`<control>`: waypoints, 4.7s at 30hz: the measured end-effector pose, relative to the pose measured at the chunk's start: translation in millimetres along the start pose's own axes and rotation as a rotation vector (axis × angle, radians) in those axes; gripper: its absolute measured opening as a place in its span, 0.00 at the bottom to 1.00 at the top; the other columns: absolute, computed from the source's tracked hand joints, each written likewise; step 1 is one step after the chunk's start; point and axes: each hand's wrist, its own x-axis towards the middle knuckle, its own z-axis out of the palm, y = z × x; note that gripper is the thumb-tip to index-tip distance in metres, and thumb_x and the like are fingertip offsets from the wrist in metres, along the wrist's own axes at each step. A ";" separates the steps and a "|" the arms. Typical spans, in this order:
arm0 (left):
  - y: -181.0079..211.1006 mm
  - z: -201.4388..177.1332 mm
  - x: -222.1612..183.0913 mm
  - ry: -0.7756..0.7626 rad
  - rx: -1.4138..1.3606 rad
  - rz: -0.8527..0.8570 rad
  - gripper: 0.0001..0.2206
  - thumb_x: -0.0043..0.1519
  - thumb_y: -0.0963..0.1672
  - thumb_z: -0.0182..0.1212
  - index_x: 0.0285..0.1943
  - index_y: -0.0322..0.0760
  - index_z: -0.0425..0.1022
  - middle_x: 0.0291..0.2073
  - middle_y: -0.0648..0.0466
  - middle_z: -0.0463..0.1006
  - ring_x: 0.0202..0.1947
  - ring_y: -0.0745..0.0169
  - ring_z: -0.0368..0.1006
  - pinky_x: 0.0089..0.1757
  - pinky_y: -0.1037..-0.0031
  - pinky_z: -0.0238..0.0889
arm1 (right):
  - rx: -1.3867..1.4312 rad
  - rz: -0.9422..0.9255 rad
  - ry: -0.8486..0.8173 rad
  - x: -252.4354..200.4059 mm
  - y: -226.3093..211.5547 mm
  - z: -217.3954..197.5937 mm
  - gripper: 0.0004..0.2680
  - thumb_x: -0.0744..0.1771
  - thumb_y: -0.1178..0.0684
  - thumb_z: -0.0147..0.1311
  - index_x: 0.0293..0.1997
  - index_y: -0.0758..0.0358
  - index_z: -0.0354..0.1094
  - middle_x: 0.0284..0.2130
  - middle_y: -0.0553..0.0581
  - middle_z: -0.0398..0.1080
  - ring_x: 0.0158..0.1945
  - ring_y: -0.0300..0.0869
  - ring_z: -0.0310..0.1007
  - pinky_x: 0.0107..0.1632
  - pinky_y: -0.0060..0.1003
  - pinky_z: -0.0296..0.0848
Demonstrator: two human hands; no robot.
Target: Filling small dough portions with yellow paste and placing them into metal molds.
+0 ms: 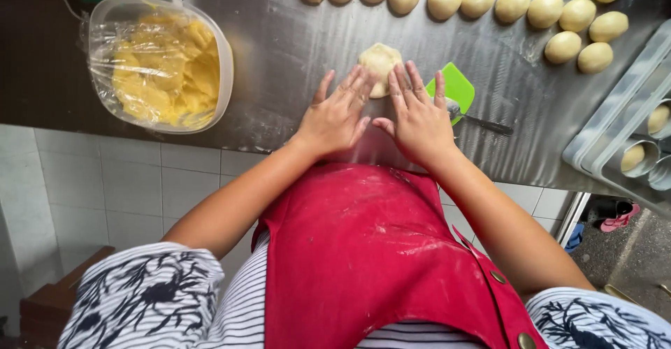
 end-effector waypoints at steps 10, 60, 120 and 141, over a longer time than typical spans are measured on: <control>-18.2 6.1 28.4 -0.067 -0.188 -0.132 0.35 0.68 0.52 0.50 0.81 0.32 0.46 0.77 0.47 0.56 0.79 0.59 0.45 0.70 0.51 0.22 | 0.123 0.042 0.015 19.3 20.4 -3.5 0.29 0.70 0.32 0.43 0.79 0.59 0.49 0.75 0.52 0.51 0.81 0.54 0.34 0.73 0.67 0.30; -59.0 -129.6 -106.8 0.613 -0.147 -0.325 0.24 0.74 0.42 0.58 0.76 0.40 0.53 0.77 0.47 0.61 0.78 0.51 0.59 0.71 0.59 0.46 | 0.340 0.078 0.396 -83.3 100.3 -34.3 0.03 0.72 0.62 0.58 0.49 0.63 0.72 0.41 0.60 0.74 0.39 0.49 0.77 0.44 0.38 0.75; -85.0 -117.3 -168.1 0.629 -0.024 -0.942 0.63 0.44 0.57 0.81 0.84 0.46 0.34 0.80 0.47 0.39 0.78 0.42 0.44 0.70 0.50 0.45 | -0.634 -1.218 0.143 243.1 -185.7 -175.1 0.10 0.61 0.54 0.60 0.45 0.46 0.79 0.35 0.41 0.74 0.42 0.33 0.75 0.45 0.29 0.73; -64.7 -119.3 -117.4 0.693 0.018 -0.688 0.53 0.58 0.59 0.76 0.83 0.43 0.40 0.76 0.43 0.40 0.77 0.40 0.37 0.71 0.47 0.38 | -0.181 -0.856 0.576 171.5 -94.8 -177.5 0.07 0.68 0.59 0.59 0.46 0.50 0.80 0.34 0.45 0.71 0.41 0.38 0.71 0.43 0.34 0.67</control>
